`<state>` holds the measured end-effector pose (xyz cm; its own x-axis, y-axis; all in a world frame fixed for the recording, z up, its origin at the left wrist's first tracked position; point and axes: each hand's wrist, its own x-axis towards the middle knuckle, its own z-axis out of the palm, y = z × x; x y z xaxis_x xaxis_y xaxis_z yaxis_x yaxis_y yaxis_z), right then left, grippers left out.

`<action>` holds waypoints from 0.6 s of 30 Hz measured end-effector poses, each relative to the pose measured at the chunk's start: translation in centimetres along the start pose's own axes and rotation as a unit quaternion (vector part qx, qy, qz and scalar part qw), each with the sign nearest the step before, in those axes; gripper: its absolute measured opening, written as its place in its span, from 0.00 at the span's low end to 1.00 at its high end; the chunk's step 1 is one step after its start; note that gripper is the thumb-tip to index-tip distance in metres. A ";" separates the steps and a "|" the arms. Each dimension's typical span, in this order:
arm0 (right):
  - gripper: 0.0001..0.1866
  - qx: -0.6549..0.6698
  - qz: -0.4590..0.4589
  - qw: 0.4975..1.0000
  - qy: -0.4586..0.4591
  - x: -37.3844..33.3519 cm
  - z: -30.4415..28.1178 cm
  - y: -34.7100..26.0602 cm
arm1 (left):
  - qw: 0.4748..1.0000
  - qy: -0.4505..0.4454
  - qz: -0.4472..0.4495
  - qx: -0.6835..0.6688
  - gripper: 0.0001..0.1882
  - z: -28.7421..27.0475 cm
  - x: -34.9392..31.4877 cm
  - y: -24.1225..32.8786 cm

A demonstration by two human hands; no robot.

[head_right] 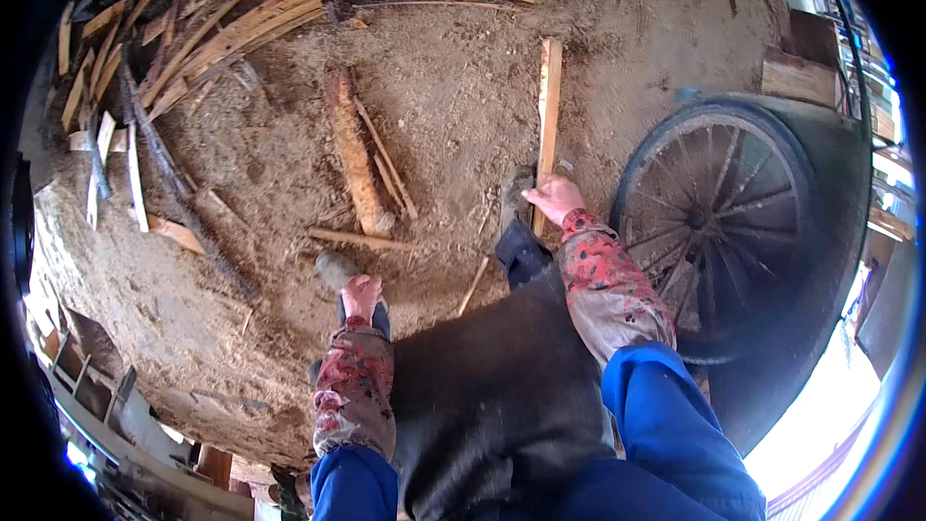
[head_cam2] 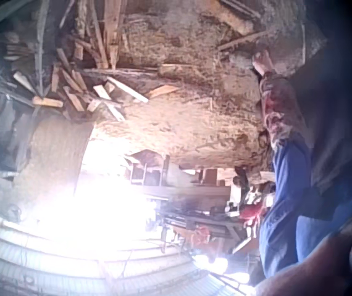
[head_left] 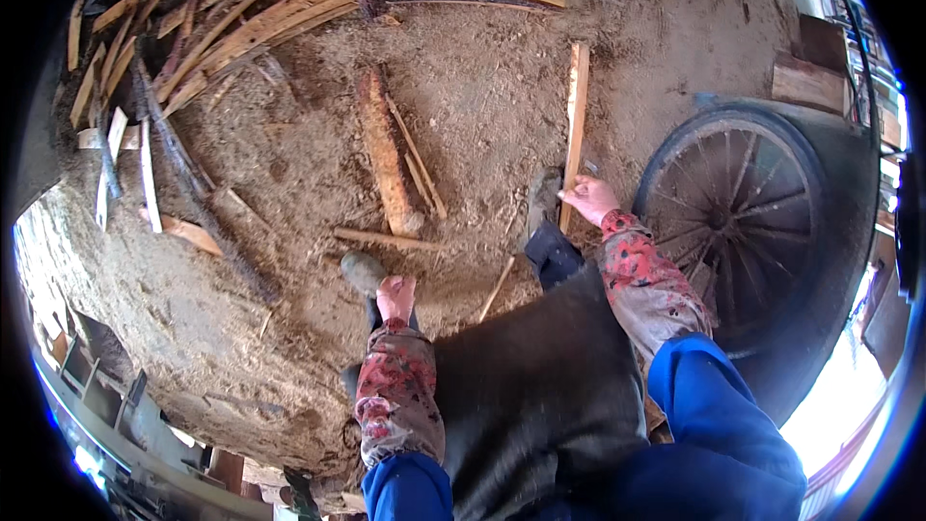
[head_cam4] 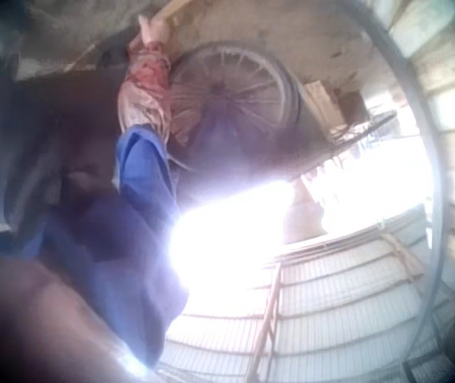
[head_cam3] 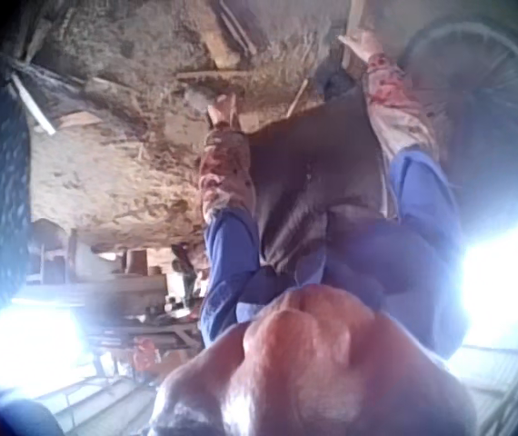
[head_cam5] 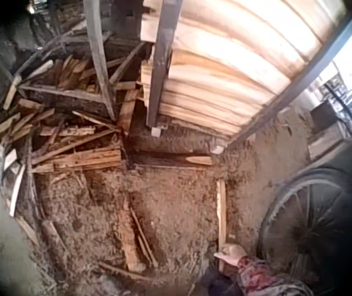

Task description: The person sorts and organizes split firewood in a workshop. They pick up pieces of wood from the floor and a green table, then place them into a black wheelbarrow. The person arranges the wood inside the wheelbarrow to fit more pieces.

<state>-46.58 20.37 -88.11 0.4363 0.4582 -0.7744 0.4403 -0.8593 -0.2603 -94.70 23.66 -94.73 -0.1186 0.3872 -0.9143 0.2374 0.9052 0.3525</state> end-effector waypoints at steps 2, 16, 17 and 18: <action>0.39 -0.064 0.055 0.996 0.014 4.3 0.1 2.2 | 1.000 0.015 -0.006 -0.014 0.14 1.3 3.5 -1.7; 0.20 -0.090 0.019 0.986 0.138 20.2 5.4 16.4 | 0.931 0.254 0.017 0.261 0.30 9.1 11.8 -2.8; 0.18 -0.030 0.006 0.995 0.093 19.6 5.3 15.5 | 0.944 0.264 0.031 0.195 0.23 7.7 12.5 -4.5; 0.16 0.026 -0.007 0.998 0.053 18.8 4.3 14.5 | 0.935 0.288 0.035 0.205 0.21 7.1 12.8 -5.4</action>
<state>-35.34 15.57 -108.94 0.5120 0.4892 -0.7061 0.4072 -0.8620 -0.3020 -90.64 22.51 -109.76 -0.5614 0.5792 -0.5911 0.5989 0.7773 0.1928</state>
